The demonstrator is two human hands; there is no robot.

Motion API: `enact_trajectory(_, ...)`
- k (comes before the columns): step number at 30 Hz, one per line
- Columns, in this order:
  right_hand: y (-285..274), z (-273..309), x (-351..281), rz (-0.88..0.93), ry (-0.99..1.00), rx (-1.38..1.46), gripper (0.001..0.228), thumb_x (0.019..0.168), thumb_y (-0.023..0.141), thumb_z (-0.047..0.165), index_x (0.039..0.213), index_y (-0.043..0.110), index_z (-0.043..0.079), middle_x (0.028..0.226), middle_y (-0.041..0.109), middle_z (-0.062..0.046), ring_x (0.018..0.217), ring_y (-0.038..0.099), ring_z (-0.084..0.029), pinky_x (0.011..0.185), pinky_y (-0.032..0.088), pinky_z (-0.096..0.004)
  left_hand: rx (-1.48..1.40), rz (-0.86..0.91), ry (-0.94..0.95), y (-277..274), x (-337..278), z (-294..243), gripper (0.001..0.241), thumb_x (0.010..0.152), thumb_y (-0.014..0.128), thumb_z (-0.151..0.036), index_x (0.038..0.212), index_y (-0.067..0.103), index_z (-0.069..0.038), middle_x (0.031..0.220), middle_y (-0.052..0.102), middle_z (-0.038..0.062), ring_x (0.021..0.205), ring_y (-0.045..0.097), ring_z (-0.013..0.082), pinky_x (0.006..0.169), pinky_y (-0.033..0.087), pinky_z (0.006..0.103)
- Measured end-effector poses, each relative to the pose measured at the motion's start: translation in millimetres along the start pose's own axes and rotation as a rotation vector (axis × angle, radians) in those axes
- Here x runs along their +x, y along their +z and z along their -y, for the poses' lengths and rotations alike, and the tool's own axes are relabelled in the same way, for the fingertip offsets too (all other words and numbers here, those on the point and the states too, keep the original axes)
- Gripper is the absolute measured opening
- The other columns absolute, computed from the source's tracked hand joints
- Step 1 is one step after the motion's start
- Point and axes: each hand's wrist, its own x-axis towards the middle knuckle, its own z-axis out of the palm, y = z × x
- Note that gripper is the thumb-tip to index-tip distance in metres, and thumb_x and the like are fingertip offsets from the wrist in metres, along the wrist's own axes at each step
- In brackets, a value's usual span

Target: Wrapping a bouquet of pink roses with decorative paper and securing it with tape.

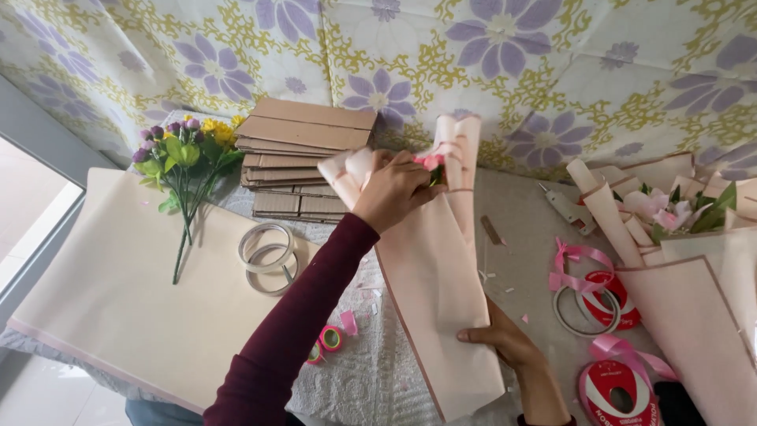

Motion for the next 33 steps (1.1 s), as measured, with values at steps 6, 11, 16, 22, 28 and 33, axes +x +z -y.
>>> enact_trajectory(6,-25,10,-13,0.158,-0.058,-0.574,0.119,0.062,0.083,0.057,0.161,0.024,0.024,0.162,0.045,0.001,0.142,0.053,-0.020,0.110,0.052,-0.041,-0.261,0.153,-0.246,21,-30,-2,0.047,0.104,0.058,-0.035,0.070,0.035,-0.014,0.065,0.045,0.001,0.077,0.046,0.0205,0.079,0.025,0.0340)
enact_trajectory(11,-18,47,-17,-0.129,-0.311,-0.734,0.105,0.067,0.079,0.062,0.155,0.040,0.020,0.156,0.042,-0.009,0.144,0.042,-0.029,0.114,0.039,-0.047,-0.364,0.013,-0.192,27,-34,1,0.039,0.101,0.062,-0.034,0.071,0.047,-0.014,0.065,0.052,0.002,0.075,0.053,0.0225,0.075,0.033,0.0339)
enact_trajectory(16,7,78,-9,-0.217,-0.524,-0.612,0.070,0.079,0.084,0.043,0.138,0.067,0.010,0.120,0.065,-0.013,0.116,0.058,-0.025,0.101,0.048,-0.044,-0.444,-0.050,-0.169,25,-27,-5,0.035,0.101,0.064,-0.035,0.074,0.051,-0.017,0.068,0.055,-0.003,0.078,0.057,0.0215,0.076,0.034,0.0341)
enact_trajectory(22,27,85,-13,-0.075,-0.432,-0.339,0.039,0.081,0.085,0.015,0.116,0.077,0.000,0.087,0.073,-0.013,0.087,0.067,-0.023,0.084,0.057,-0.042,-0.463,-0.090,-0.136,8,-18,-18,0.035,0.100,0.066,-0.035,0.074,0.052,-0.016,0.067,0.055,-0.001,0.074,0.058,0.0224,0.073,0.035,0.0328)
enact_trajectory(28,27,66,-6,-0.146,-0.402,-0.192,0.030,0.079,0.086,0.010,0.105,0.077,-0.002,0.077,0.071,-0.012,0.069,0.068,-0.023,0.063,0.061,-0.040,-0.401,-0.096,-0.151,-17,-20,-35,0.038,0.094,0.072,-0.032,0.068,0.051,-0.012,0.059,0.052,0.001,0.065,0.056,0.0248,0.070,0.038,0.0365)
enact_trajectory(33,54,70,-24,-0.665,-0.667,-0.376,0.037,0.081,0.088,0.020,0.112,0.074,0.004,0.086,0.073,-0.016,0.077,0.069,-0.024,0.071,0.059,-0.037,-0.338,-0.384,-0.321,-16,-51,-94,0.032,0.101,0.064,-0.038,0.091,0.048,-0.011,0.083,0.044,0.003,0.078,0.050,0.0255,0.071,0.043,0.0374)
